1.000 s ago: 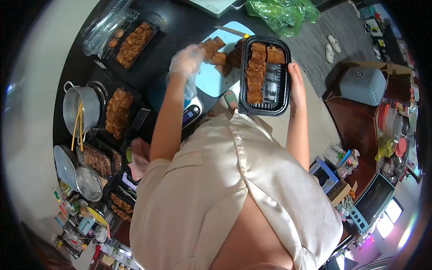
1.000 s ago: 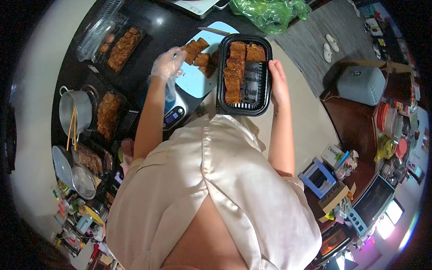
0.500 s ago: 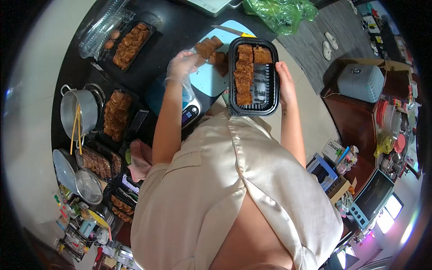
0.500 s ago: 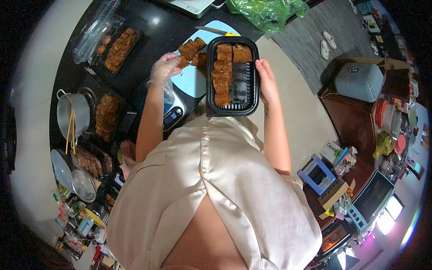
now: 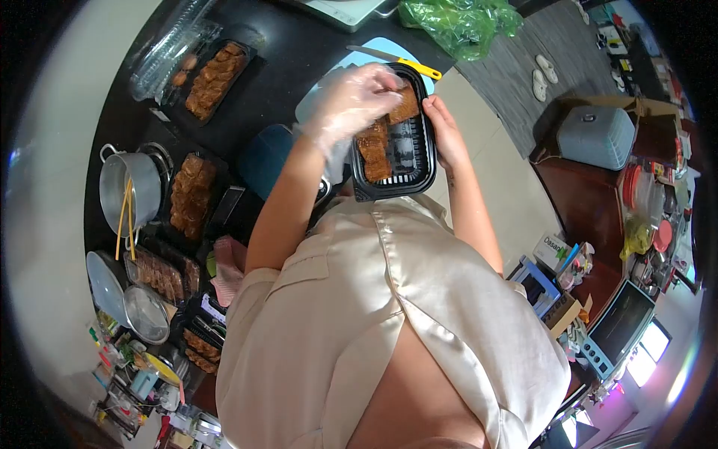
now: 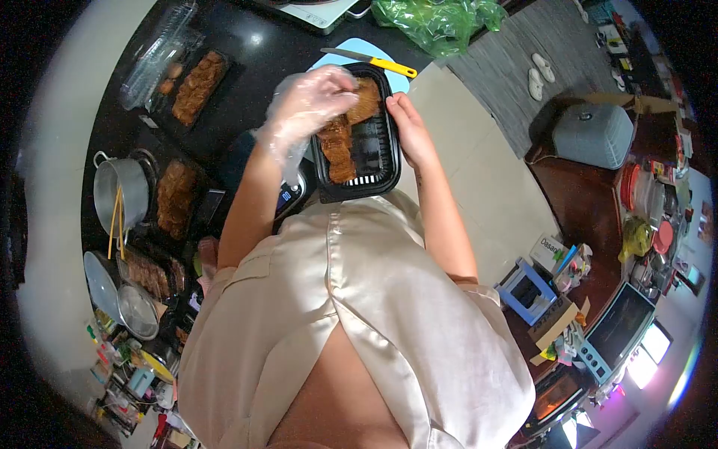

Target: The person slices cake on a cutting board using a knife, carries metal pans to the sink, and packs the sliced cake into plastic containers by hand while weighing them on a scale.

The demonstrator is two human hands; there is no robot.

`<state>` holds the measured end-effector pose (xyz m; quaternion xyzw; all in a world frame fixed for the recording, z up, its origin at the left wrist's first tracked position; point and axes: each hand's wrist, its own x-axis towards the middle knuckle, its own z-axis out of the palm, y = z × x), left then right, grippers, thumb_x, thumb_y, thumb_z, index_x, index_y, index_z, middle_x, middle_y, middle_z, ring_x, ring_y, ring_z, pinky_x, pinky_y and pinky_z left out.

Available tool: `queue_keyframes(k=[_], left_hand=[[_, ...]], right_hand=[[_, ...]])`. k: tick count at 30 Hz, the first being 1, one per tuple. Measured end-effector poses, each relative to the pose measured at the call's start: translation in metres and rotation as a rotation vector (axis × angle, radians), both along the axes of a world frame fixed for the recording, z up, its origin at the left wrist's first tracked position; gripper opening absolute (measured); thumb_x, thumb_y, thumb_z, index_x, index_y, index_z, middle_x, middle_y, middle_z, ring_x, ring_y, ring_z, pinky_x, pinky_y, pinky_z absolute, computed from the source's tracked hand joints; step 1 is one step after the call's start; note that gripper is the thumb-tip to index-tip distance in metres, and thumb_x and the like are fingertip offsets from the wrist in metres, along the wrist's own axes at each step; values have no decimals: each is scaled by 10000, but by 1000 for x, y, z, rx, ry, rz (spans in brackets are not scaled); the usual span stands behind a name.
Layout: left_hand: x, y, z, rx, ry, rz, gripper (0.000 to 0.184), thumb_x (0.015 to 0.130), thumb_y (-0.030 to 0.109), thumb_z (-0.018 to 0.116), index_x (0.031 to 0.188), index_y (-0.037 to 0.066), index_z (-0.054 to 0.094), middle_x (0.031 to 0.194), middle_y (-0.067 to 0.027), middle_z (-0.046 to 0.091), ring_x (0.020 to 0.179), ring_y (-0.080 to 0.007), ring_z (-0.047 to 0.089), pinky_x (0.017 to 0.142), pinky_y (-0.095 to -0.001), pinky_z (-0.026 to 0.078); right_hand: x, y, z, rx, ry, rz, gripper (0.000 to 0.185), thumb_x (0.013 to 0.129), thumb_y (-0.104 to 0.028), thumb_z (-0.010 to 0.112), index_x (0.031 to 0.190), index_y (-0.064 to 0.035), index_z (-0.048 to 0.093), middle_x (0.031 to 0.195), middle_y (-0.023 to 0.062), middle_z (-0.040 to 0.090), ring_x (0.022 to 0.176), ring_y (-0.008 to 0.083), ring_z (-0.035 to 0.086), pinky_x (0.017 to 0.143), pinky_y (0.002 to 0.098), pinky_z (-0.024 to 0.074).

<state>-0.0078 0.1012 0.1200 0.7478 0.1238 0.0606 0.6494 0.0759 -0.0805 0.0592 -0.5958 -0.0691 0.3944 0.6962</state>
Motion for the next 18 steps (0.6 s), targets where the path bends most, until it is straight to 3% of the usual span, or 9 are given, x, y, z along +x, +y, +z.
queue_keyframes(k=[4, 7, 10, 11, 12, 13, 14, 15, 18], left_hand=[[13, -12, 3, 287, 80, -31, 194, 740, 169, 722, 868, 62, 622, 783, -43, 624, 731, -104, 593, 670, -258, 475], [14, -12, -1, 769, -228, 28, 196, 745, 227, 706, 877, 95, 645, 856, -75, 646, 699, -226, 617, 690, -358, 496], [2, -3, 9, 734, -237, 189, 200, 758, 255, 694, 898, 117, 658, 871, -71, 645, 687, -214, 611, 675, -346, 497], [-4, 8, 14, 818, -123, 258, 219, 789, 291, 673, 927, 122, 662, 850, -66, 650, 691, -183, 611, 655, -318, 493], [-8, 28, -3, 692, -27, 344, 254, 818, 334, 650, 949, 117, 657, 819, -52, 654, 700, -147, 603, 660, -282, 484], [-13, 45, -19, 441, 122, 432, 258, 823, 339, 614, 920, 102, 646, 870, -136, 659, 844, -267, 640, 749, -372, 493], [-15, 69, -52, 444, 355, 467, 286, 856, 350, 561, 955, 90, 632, 905, -140, 669, 892, -273, 639, 780, -364, 487], [-18, 74, -36, 438, 576, 333, 371, 843, 399, 529, 1055, 110, 622, 996, -151, 654, 967, -298, 618, 844, -364, 467], [-10, 70, -85, 400, 597, 283, 465, 802, 444, 524, 1137, 130, 603, 1106, -163, 615, 1056, -316, 576, 912, -366, 433]], right_hand=[[-3, 3, 2, 31, 48, -5, 146, 956, -251, 456, 919, -116, 495, 823, -54, 473, 798, 48, 429, 735, 201, 362], [-3, 0, 2, 45, 50, -14, 147, 954, -255, 461, 922, -116, 497, 831, -56, 478, 805, 46, 435, 734, 199, 365], [0, -5, 3, 10, 23, -83, 151, 949, -264, 470, 926, -118, 503, 838, -58, 484, 805, 44, 444, 732, 194, 369], [2, -9, 4, -4, 14, -114, 159, 946, -276, 477, 930, -121, 509, 832, -59, 491, 790, 46, 456, 716, 196, 380], [7, -15, 3, -11, 36, -135, 166, 946, -283, 479, 938, -121, 514, 826, -57, 506, 775, 48, 469, 704, 199, 391], [9, -18, 7, -17, 29, -171, 166, 946, -282, 479, 937, -120, 514, 824, -56, 512, 770, 47, 473, 696, 201, 396], [11, -21, 11, -23, 20, -207, 167, 947, -282, 479, 936, -119, 515, 823, -54, 518, 766, 45, 478, 688, 203, 401], [16, -27, 9, -19, 13, -215, 165, 946, -276, 480, 935, -116, 515, 823, -50, 525, 770, 42, 484, 683, 200, 406], [21, -36, 9, -21, -8, -215, 160, 951, -264, 469, 939, -111, 515, 842, -46, 523, 777, 42, 482, 687, 199, 405]])
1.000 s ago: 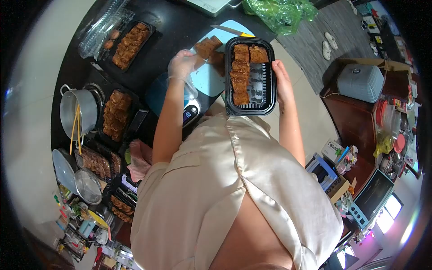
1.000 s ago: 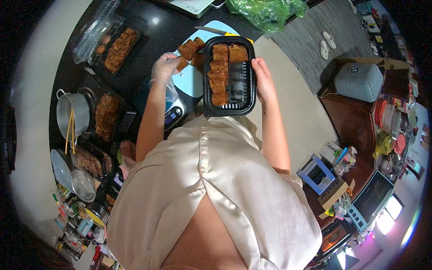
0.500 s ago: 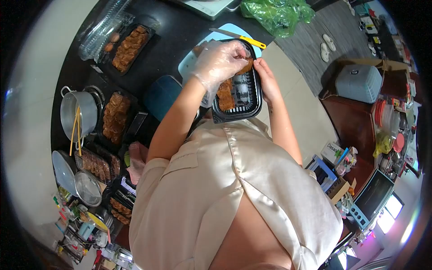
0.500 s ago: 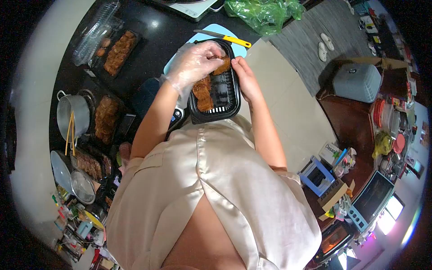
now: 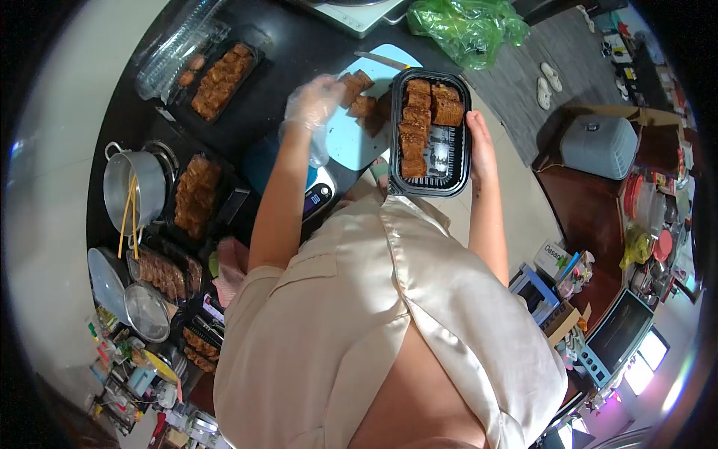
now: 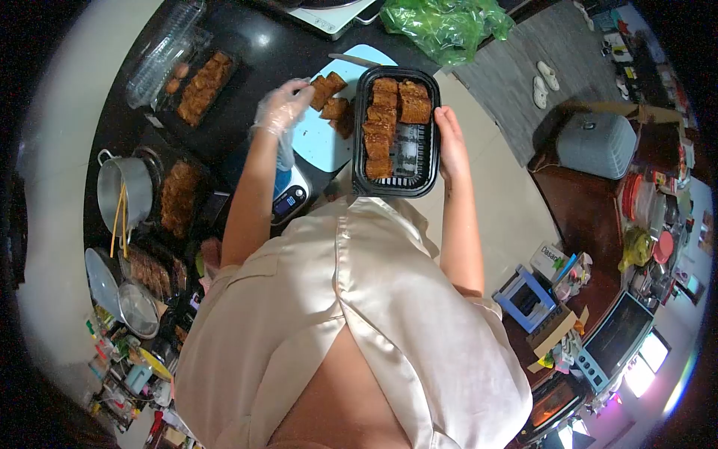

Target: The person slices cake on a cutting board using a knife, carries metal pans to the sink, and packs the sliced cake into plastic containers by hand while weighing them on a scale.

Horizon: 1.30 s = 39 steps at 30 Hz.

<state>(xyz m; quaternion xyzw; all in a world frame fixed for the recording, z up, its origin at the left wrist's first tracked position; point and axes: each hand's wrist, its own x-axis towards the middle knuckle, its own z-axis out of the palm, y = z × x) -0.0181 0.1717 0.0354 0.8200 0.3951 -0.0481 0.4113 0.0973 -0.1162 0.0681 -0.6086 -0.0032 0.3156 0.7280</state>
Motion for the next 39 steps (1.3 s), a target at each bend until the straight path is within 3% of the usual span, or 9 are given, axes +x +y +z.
queue_keyframes(k=[1, 7, 14, 18, 21, 24, 29, 36, 39], left_hand=[[5, -3, -13, 38, -72, -26, 484, 803, 454, 595, 1184, 157, 579, 826, -78, 653, 635, -134, 611, 636, -282, 494], [18, -4, -33, 59, -31, 79, 351, 775, 401, 585, 864, 70, 507, 730, -84, 593, 555, -165, 590, 559, -310, 476], [-1, -1, -17, -323, -20, 215, 208, 730, 105, 649, 879, 44, 517, 770, -76, 605, 593, -162, 630, 513, -262, 521], [-20, -1, -6, -520, -284, 385, 366, 736, 5, 628, 1081, 50, 513, 991, -146, 612, 684, -199, 646, 518, -252, 531], [-30, -9, 39, -679, -488, 332, 402, 773, -4, 605, 1160, 54, 514, 1060, -140, 600, 790, -185, 641, 599, -254, 532], [-20, -38, 82, -838, -668, -84, 359, 826, 63, 595, 1179, 57, 527, 1091, -82, 590, 941, -134, 596, 748, -253, 498], [7, -92, 95, -362, -442, -342, 292, 759, 70, 598, 1051, 67, 616, 849, 16, 612, 637, -31, 519, 597, -218, 440], [15, -117, 73, 221, -644, -419, 223, 730, 99, 634, 952, 99, 613, 906, -134, 601, 756, -297, 600, 691, -394, 489], [14, -121, 95, 414, -373, -441, 262, 731, 149, 667, 983, 107, 611, 985, -156, 539, 855, -346, 583, 746, -417, 485]], right_hand=[[-1, -1, 1, -2, -5, -1, 160, 951, -264, 469, 939, -111, 515, 842, -46, 523, 777, 42, 482, 687, 199, 405], [-2, 4, 2, -33, -33, 10, 173, 958, -268, 455, 895, -111, 491, 801, -54, 473, 746, 50, 438, 689, 205, 381], [-4, 8, 1, -9, 0, 5, 171, 959, -259, 458, 896, -103, 492, 803, -54, 468, 747, 46, 437, 690, 203, 381], [-4, 11, -2, -37, -40, 13, 169, 959, -255, 457, 897, -103, 499, 806, -54, 473, 744, 42, 436, 678, 198, 376], [-2, 15, -8, -7, -11, 41, 163, 958, -255, 457, 903, -108, 502, 806, -58, 472, 747, 40, 433, 677, 195, 371], [-3, 22, -11, 13, 16, 117, 150, 959, -261, 456, 927, -120, 496, 824, -63, 473, 763, 37, 435, 693, 194, 367], [-12, 40, -11, 65, 36, 142, 165, 961, -264, 452, 925, -108, 492, 851, -52, 466, 806, 46, 430, 740, 203, 360], [-14, 40, -13, 61, 8, 143, 158, 961, -253, 447, 928, -107, 497, 830, -47, 488, 771, 54, 457, 708, 209, 387], [-14, 41, -14, 51, 29, 105, 163, 957, -261, 455, 922, -108, 500, 815, -46, 493, 762, 55, 458, 703, 212, 390]])
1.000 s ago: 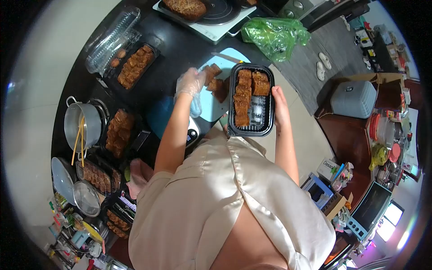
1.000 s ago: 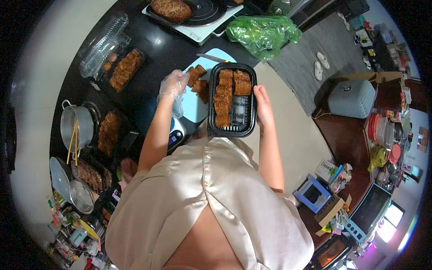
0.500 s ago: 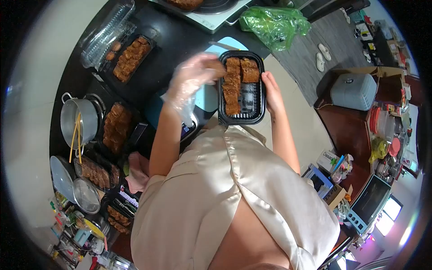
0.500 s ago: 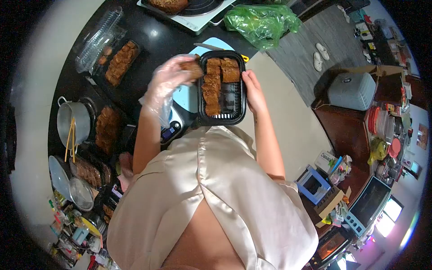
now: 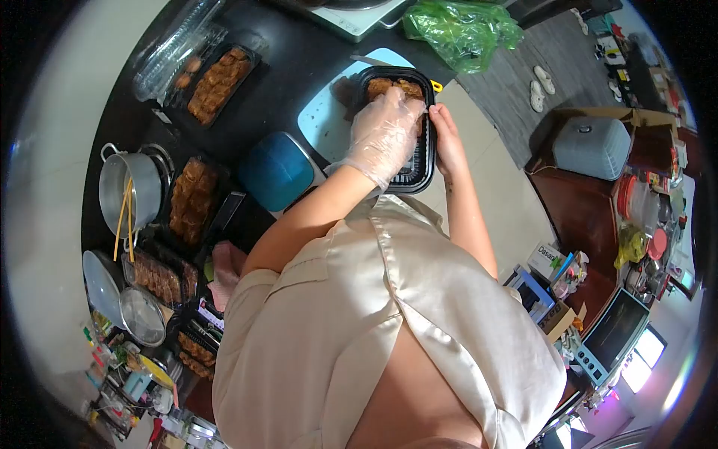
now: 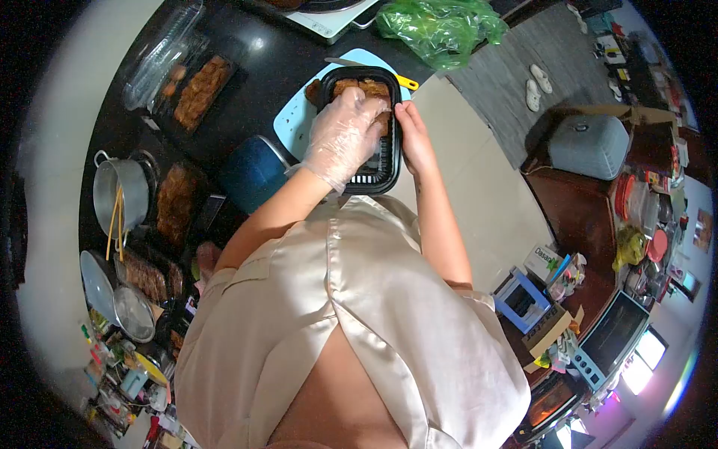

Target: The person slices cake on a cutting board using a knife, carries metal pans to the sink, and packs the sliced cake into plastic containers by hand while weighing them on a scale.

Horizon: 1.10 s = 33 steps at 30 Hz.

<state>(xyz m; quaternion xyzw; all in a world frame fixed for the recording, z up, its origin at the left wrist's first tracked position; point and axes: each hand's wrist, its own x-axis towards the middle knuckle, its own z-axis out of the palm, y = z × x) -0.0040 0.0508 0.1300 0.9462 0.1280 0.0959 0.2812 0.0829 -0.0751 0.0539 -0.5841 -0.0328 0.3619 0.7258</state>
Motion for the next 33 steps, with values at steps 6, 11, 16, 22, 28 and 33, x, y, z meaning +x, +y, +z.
queue_keyframes(k=[6, 11, 16, 22, 28, 33], left_hand=[[-10, 49, -10, -75, -234, 268, 265, 796, 341, 656, 961, 135, 628, 914, -123, 612, 837, -282, 618, 738, -375, 496], [-30, 115, -71, -312, 346, 362, 284, 843, 329, 590, 1024, 121, 654, 892, -131, 671, 815, -209, 652, 771, -315, 487], [-25, 86, -97, -334, 350, 297, 487, 782, 438, 620, 1083, 55, 627, 1022, -176, 641, 970, -273, 620, 869, -322, 458], [-6, 66, -89, -264, 456, 357, 472, 737, 416, 634, 1008, 31, 644, 1010, -194, 636, 972, -310, 602, 856, -373, 459], [-11, 63, -107, -387, 232, 423, 276, 714, 309, 710, 715, 82, 553, 696, -37, 609, 643, -149, 565, 628, -300, 451], [-31, 74, -105, -794, 101, 421, 248, 717, 248, 733, 752, 61, 574, 665, -8, 565, 595, -84, 482, 562, -241, 406]], right_hand=[[11, -15, 8, -31, -36, -121, 167, 953, -267, 458, 932, -109, 508, 829, -30, 524, 780, 69, 486, 715, 225, 414], [27, -48, 11, -45, -86, -219, 148, 960, -243, 451, 928, -108, 501, 843, -23, 551, 768, 74, 520, 697, 230, 435], [23, -57, 23, -79, -33, -323, 125, 955, -223, 459, 900, -114, 487, 828, -47, 514, 771, 58, 515, 696, 211, 424], [25, -64, 4, -58, -76, -264, 143, 961, -223, 442, 948, -93, 500, 841, -25, 541, 776, 72, 514, 708, 227, 433], [18, -55, 4, -67, -32, -234, 158, 961, -232, 441, 950, -87, 505, 836, -16, 533, 783, 72, 505, 728, 233, 430], [13, -42, 7, -57, -12, -210, 158, 966, -233, 437, 930, -92, 499, 832, -30, 523, 756, 58, 491, 692, 211, 424]])
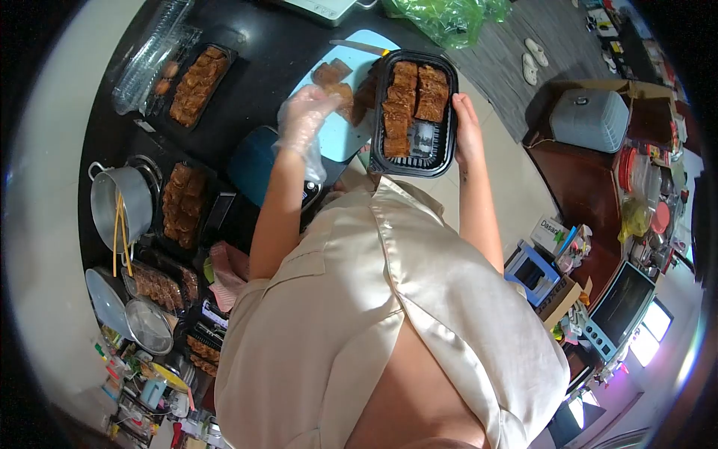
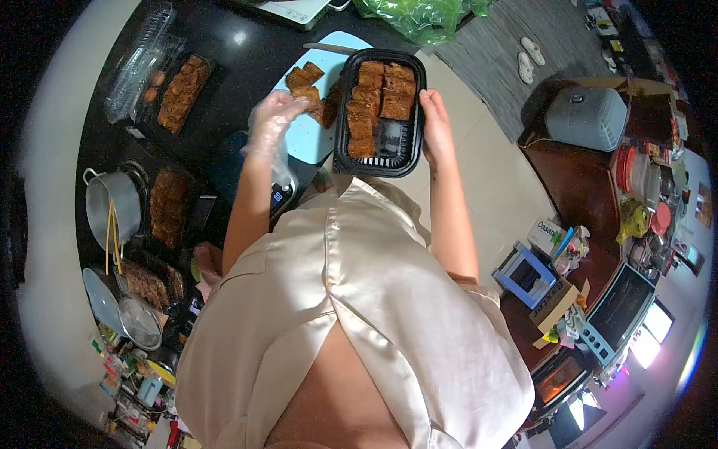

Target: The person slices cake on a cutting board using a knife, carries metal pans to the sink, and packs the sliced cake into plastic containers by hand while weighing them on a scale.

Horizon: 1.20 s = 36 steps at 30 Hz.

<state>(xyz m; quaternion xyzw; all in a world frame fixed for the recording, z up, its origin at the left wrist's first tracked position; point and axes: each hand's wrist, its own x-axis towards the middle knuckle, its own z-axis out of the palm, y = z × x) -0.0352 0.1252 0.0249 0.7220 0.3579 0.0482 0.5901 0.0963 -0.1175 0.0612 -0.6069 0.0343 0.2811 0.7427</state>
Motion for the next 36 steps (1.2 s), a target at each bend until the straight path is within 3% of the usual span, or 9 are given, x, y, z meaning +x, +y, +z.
queue_keyframes(k=[2, 10, 13, 15, 18, 19, 23, 26, 36], left_hand=[[-7, -3, 32, -353, -244, 157, 188, 728, 143, 731, 725, 67, 559, 648, 29, 532, 570, -32, 432, 511, -193, 347], [-18, -7, 95, -361, -265, 109, 158, 726, 83, 710, 738, 79, 552, 643, 34, 527, 564, -23, 458, 493, -173, 348], [-23, 4, 66, -259, -192, 155, 161, 717, 140, 715, 754, 69, 577, 648, 6, 566, 594, -54, 506, 535, -202, 399], [-24, 10, 35, -31, 109, 130, 220, 698, 237, 726, 769, 66, 608, 675, -17, 603, 632, -87, 548, 599, -240, 445], [-18, 6, -13, 39, 131, 13, 179, 756, 196, 710, 791, 71, 586, 704, 2, 581, 649, -84, 534, 609, -239, 446], [-17, 2, -12, 196, 288, -4, 212, 705, 266, 682, 794, 76, 652, 807, -108, 664, 789, -268, 637, 719, -348, 487], [-22, 6, -6, 523, 29, -91, 215, 704, 247, 663, 827, 71, 652, 845, -127, 655, 831, -311, 618, 754, -384, 479], [-16, 6, 17, 638, 91, -17, 235, 712, 252, 658, 855, 66, 649, 905, -140, 640, 884, -333, 592, 792, -399, 461], [23, 10, 38, 651, -150, -151, 228, 749, 242, 619, 913, 88, 660, 922, -139, 648, 897, -295, 603, 832, -399, 461]], right_hand=[[-1, 5, 1, 15, 8, 10, 156, 968, -234, 435, 924, -99, 497, 828, -35, 518, 754, 52, 484, 686, 208, 417], [0, 25, -2, 65, 16, 98, 146, 952, -220, 456, 976, -87, 512, 857, -31, 519, 796, 52, 495, 716, 207, 414], [4, 24, -5, 8, -35, 87, 156, 954, -241, 455, 966, -93, 505, 861, -29, 525, 799, 63, 498, 733, 217, 414], [14, 10, -11, -17, -77, 43, 155, 940, -256, 493, 960, -108, 535, 865, -39, 541, 822, 68, 494, 757, 214, 402], [27, -14, -4, -29, -89, -6, 153, 944, -250, 486, 960, -105, 531, 863, -37, 544, 829, 69, 509, 753, 222, 420], [29, -21, -1, -1, -71, -25, 148, 951, -246, 472, 942, -107, 522, 848, -38, 539, 806, 69, 511, 729, 218, 425], [30, -42, 2, -41, -103, -99, 155, 956, -244, 458, 934, -100, 512, 828, -35, 527, 775, 72, 506, 708, 217, 424], [18, -35, 17, -68, -108, -142, 163, 954, -248, 464, 957, -97, 522, 829, -33, 534, 778, 70, 504, 707, 220, 423], [19, -55, 7, 13, -68, -200, 150, 958, -229, 449, 904, -103, 510, 818, -32, 534, 754, 74, 514, 699, 225, 435]])
